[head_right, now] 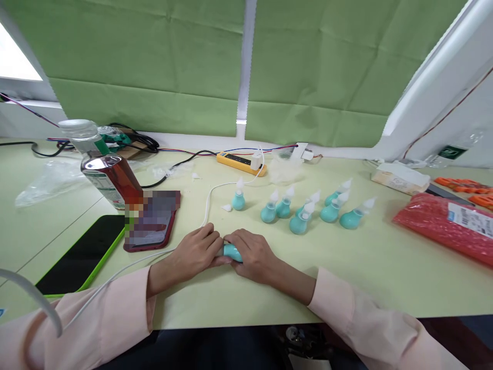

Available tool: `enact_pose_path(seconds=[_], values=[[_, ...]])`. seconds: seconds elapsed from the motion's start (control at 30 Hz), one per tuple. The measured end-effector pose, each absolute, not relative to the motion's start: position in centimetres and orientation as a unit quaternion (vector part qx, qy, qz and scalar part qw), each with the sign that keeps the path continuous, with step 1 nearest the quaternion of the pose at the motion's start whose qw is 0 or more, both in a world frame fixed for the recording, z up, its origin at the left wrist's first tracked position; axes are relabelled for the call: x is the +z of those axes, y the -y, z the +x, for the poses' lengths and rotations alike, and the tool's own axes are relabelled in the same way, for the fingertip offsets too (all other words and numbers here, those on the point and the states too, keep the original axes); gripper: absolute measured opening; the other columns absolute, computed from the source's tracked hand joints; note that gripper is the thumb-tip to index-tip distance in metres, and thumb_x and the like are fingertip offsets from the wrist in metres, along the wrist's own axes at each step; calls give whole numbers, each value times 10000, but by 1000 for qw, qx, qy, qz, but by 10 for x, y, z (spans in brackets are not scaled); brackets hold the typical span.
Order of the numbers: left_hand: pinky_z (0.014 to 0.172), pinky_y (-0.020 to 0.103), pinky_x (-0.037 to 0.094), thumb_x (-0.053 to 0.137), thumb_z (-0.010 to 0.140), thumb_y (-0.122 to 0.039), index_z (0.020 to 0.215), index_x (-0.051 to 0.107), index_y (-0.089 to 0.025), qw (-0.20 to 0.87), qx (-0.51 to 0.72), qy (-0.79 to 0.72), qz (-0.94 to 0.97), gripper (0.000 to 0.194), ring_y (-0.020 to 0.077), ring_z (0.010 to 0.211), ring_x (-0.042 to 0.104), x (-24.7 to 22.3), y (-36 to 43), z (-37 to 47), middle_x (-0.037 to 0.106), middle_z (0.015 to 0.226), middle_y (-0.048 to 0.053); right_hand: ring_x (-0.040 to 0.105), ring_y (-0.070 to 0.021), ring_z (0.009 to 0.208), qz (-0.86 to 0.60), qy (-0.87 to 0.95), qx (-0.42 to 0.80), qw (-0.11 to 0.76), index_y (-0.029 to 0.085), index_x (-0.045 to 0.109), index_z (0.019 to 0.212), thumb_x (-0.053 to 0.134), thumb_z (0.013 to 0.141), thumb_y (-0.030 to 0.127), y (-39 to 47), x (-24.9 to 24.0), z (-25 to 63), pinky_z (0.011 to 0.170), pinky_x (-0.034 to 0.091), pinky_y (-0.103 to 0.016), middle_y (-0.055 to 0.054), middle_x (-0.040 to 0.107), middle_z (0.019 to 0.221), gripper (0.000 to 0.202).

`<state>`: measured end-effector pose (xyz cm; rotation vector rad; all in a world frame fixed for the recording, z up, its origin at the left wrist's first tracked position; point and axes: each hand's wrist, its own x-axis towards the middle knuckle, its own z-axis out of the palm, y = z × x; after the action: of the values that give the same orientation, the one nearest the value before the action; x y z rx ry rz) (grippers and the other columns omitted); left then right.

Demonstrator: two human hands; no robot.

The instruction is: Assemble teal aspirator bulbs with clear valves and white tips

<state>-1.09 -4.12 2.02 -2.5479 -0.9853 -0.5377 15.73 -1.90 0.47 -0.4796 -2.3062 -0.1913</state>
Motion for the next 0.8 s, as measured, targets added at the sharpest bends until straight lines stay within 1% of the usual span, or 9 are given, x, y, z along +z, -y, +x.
enact_pose_path(seconds=[0.07,0.17,0.23,0.33,0.43,0.5,0.6,0.67,0.8], values=[[508,277,403,233,855,-404,653,520,-117,107,-198,345,-911,453,176,598,476,22,41,-13,543,580,57,499,-141,589,-204,915,-38,346,143,476,832,447,754,197,19,5,156,500,395,-245,-36,538,646,98],[522,235,378,179,887,-296,631,491,-132,-52,-234,358,-903,436,121,541,435,27,43,-14,501,568,25,484,-126,559,-187,935,14,300,164,460,750,434,770,213,19,9,156,488,380,-231,-14,509,610,59],[534,217,362,183,888,-263,605,463,-141,-161,-271,374,-872,416,96,519,417,29,44,-13,479,565,6,500,-124,594,-169,940,46,292,166,459,775,445,773,226,20,12,156,514,391,-227,-18,526,642,62],[496,205,328,197,880,-320,531,395,-152,-320,-300,408,-801,435,78,468,385,30,45,-10,428,498,-22,513,-122,611,-152,940,73,296,172,459,817,476,776,265,19,16,158,535,405,-225,-20,550,670,103],[426,205,291,109,868,-394,501,336,-168,-436,-333,446,-707,487,76,400,333,30,43,-11,333,420,-44,522,-117,615,-137,933,62,327,184,458,839,510,765,274,16,18,161,541,418,-217,-16,558,687,127],[413,206,277,86,863,-412,509,330,-172,-422,-362,474,-683,492,77,389,317,31,41,-14,311,417,-50,537,-123,645,-194,906,42,375,188,450,880,534,749,262,12,19,163,567,434,-224,-21,557,720,173],[456,214,300,202,854,-425,601,390,-170,-282,-343,495,-747,406,92,440,372,30,40,-17,376,479,-44,541,-177,776,-315,858,21,406,162,383,1011,558,709,251,6,20,166,648,461,-289,-82,530,867,361],[483,227,328,293,834,-433,735,424,-171,-194,-288,501,-793,309,114,476,427,28,40,-18,440,535,-37,509,-215,877,-337,863,20,377,134,327,1074,531,699,209,3,20,166,713,460,-348,-125,481,958,433],[519,264,401,381,817,-379,902,409,-161,-84,-202,526,-822,235,160,567,530,25,41,-14,551,718,16,442,-234,1004,-343,892,14,294,137,361,1093,432,738,122,-2,16,162,778,446,-395,-150,411,1071,363]])
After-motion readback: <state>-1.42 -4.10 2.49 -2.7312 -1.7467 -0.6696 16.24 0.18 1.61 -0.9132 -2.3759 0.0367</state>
